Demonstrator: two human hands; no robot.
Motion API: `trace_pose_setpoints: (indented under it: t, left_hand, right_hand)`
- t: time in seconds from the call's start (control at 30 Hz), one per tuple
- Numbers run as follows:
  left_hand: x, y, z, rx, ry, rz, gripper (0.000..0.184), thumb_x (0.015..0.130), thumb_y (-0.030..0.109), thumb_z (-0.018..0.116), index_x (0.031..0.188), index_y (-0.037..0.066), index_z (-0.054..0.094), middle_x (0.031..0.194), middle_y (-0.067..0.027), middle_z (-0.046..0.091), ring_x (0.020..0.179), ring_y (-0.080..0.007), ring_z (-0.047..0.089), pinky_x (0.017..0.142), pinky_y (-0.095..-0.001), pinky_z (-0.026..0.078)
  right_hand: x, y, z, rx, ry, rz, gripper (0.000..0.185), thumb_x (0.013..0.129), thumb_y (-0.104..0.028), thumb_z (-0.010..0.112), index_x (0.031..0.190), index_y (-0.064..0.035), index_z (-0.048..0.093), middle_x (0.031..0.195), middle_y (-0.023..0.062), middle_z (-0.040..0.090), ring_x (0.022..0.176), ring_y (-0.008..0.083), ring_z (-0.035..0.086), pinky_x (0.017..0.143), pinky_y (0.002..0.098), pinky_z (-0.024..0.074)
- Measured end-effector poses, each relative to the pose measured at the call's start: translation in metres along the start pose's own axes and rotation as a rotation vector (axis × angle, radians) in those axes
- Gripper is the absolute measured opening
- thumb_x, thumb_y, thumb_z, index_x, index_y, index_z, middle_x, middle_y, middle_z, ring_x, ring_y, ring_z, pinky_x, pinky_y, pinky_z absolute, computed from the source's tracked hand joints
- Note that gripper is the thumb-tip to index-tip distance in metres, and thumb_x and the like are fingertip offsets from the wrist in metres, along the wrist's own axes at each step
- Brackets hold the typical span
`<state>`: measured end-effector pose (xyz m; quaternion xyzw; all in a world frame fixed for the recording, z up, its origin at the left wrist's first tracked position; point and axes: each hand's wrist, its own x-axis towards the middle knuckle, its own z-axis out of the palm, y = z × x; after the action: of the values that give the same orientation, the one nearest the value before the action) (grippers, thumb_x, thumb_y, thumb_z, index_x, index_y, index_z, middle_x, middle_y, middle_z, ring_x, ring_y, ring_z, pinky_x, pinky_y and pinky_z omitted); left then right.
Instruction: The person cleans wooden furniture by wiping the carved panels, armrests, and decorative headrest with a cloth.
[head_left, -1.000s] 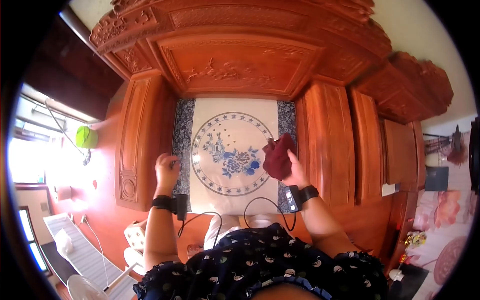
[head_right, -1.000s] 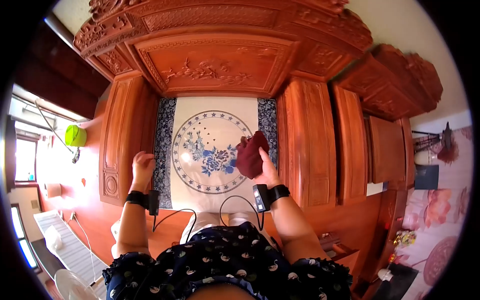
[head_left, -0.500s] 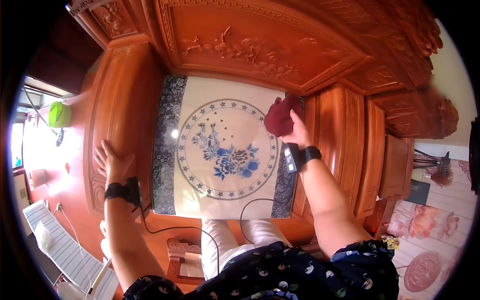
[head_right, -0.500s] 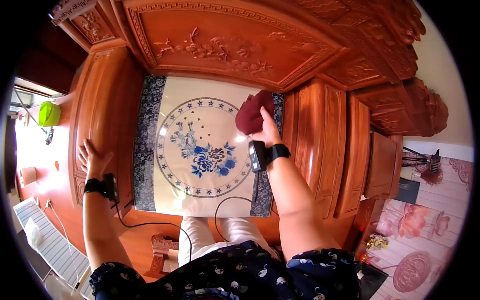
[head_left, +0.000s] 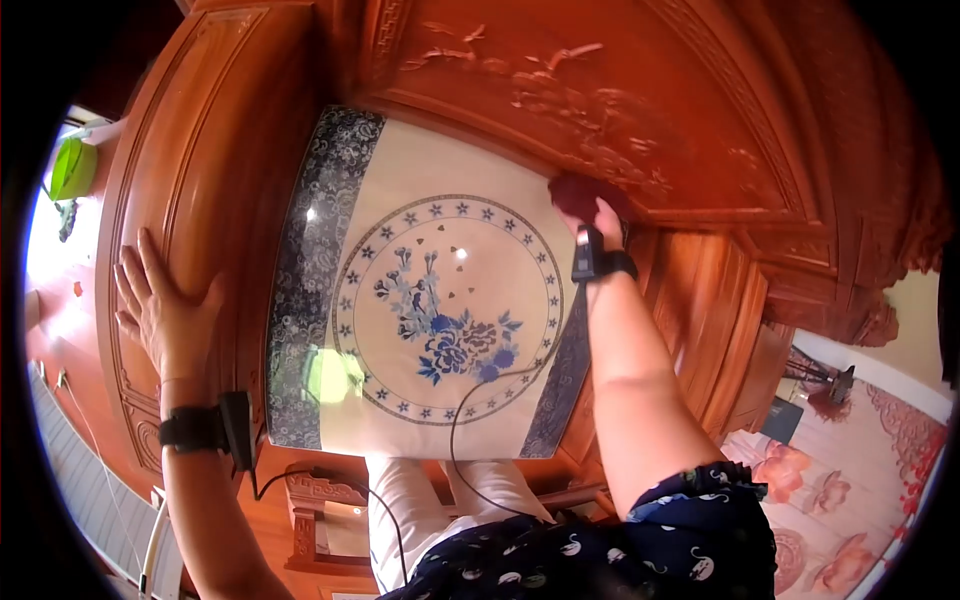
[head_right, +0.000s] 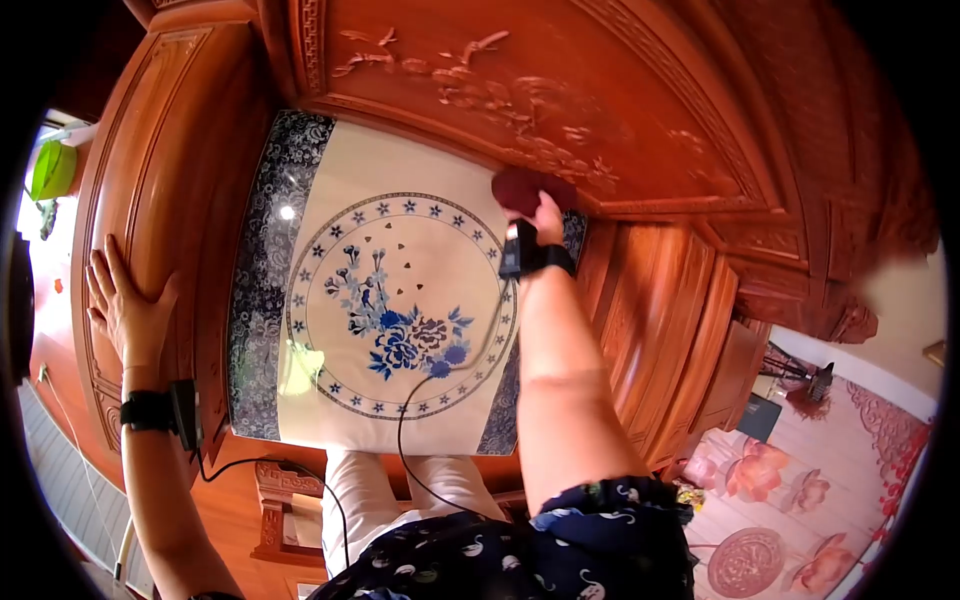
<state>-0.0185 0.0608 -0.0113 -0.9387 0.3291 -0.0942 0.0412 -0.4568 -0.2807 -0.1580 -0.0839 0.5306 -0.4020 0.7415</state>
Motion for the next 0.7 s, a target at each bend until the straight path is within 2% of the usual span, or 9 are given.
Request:
trace_pose_setpoints:
  t: [0.07, 0.13, 0.27, 0.33, 0.4, 0.53, 0.6, 0.63, 0.7]
  left_hand:
    - [0.001, -0.001, 0.002, 0.008, 0.006, 0.007, 0.098, 0.063, 0.043, 0.068, 0.141, 0.020, 0.014, 0.144, -0.0127, 0.019, 0.134, -0.0297, 0.014, 0.102, -0.0587, 0.015]
    - [0.001, 0.000, 0.000, 0.015, 0.001, 0.014, 0.097, 0.064, 0.041, 0.068, 0.141, 0.021, 0.014, 0.145, -0.0129, 0.019, 0.134, -0.0295, 0.014, 0.102, -0.0581, 0.015]
    - [0.001, 0.005, -0.007, 0.005, -0.028, -0.001, 0.097, 0.063, 0.040, 0.068, 0.142, 0.020, 0.014, 0.145, -0.0130, 0.018, 0.135, -0.0278, 0.012, 0.103, -0.0569, 0.013]
    - [0.001, 0.007, -0.011, 0.011, -0.043, -0.011, 0.098, 0.063, 0.040, 0.068, 0.142, 0.019, 0.013, 0.145, -0.0131, 0.018, 0.135, -0.0273, 0.011, 0.103, -0.0569, 0.012]
    - [0.001, 0.007, -0.010, 0.000, -0.048, -0.012, 0.098, 0.063, 0.039, 0.068, 0.142, 0.018, 0.013, 0.145, -0.0131, 0.017, 0.136, -0.0272, 0.011, 0.103, -0.0573, 0.012]
    - [0.001, 0.010, -0.017, -0.010, -0.100, -0.037, 0.098, 0.064, 0.036, 0.069, 0.142, 0.018, 0.012, 0.145, -0.0129, 0.016, 0.136, -0.0278, 0.010, 0.103, -0.0569, 0.011]
    - [0.001, 0.013, -0.024, -0.015, -0.118, -0.037, 0.099, 0.063, 0.037, 0.069, 0.142, 0.017, 0.012, 0.145, -0.0129, 0.017, 0.136, -0.0281, 0.009, 0.104, -0.0562, 0.011]
    - [0.001, 0.011, -0.023, -0.015, -0.118, -0.039, 0.099, 0.063, 0.041, 0.068, 0.142, 0.019, 0.012, 0.146, -0.0115, 0.016, 0.136, -0.0272, 0.010, 0.104, -0.0550, 0.011]
    - [0.003, 0.013, -0.027, -0.026, -0.156, -0.055, 0.099, 0.063, 0.040, 0.069, 0.142, 0.017, 0.013, 0.145, -0.0124, 0.015, 0.136, -0.0277, 0.008, 0.104, -0.0560, 0.010]
  right_hand:
    - [0.053, 0.012, 0.017, 0.569, -0.265, 0.266, 0.028, 0.085, -0.014, 0.044, 0.111, -0.0043, 0.050, 0.108, 0.0128, 0.056, 0.099, 0.0292, 0.053, 0.089, 0.0497, 0.0423]
    - [0.032, 0.049, 0.072, 0.268, -0.159, 0.106, 0.030, 0.079, -0.006, 0.045, 0.108, -0.0028, 0.051, 0.109, 0.0139, 0.056, 0.097, 0.0299, 0.054, 0.087, 0.0473, 0.0442]
    - [0.012, 0.134, 0.168, 0.030, -0.547, 0.185, 0.032, 0.084, -0.014, 0.042, 0.113, -0.0027, 0.048, 0.112, 0.0153, 0.054, 0.101, 0.0344, 0.052, 0.089, 0.0503, 0.0439]
    - [-0.012, 0.158, 0.213, -0.144, -0.432, 0.146, 0.034, 0.088, -0.020, 0.039, 0.116, -0.0027, 0.045, 0.113, 0.0147, 0.054, 0.102, 0.0366, 0.051, 0.088, 0.0513, 0.0449]
    - [-0.006, 0.170, 0.234, 0.134, -0.431, 0.433, 0.034, 0.089, -0.023, 0.040, 0.117, -0.0031, 0.044, 0.114, 0.0145, 0.053, 0.102, 0.0378, 0.051, 0.085, 0.0501, 0.0470]
    - [-0.009, 0.144, 0.209, 0.060, -0.428, 0.333, 0.026, 0.089, -0.017, 0.042, 0.107, -0.0010, 0.050, 0.111, 0.0138, 0.053, 0.099, 0.0297, 0.053, 0.083, 0.0426, 0.0486]
    - [-0.024, 0.113, 0.178, 0.090, -0.571, 0.149, 0.021, 0.086, -0.012, 0.047, 0.102, -0.0002, 0.053, 0.103, 0.0123, 0.056, 0.097, 0.0246, 0.054, 0.082, 0.0357, 0.0479]
    - [-0.005, 0.093, 0.145, 0.346, -0.722, 0.262, 0.033, 0.079, 0.002, 0.052, 0.112, 0.0031, 0.047, 0.114, 0.0179, 0.052, 0.102, 0.0286, 0.054, 0.092, 0.0371, 0.0459]
    - [-0.034, 0.052, 0.111, 0.232, -0.487, -0.028, 0.024, 0.080, -0.002, 0.051, 0.103, 0.0017, 0.053, 0.106, 0.0139, 0.056, 0.101, 0.0243, 0.055, 0.092, 0.0329, 0.0452]
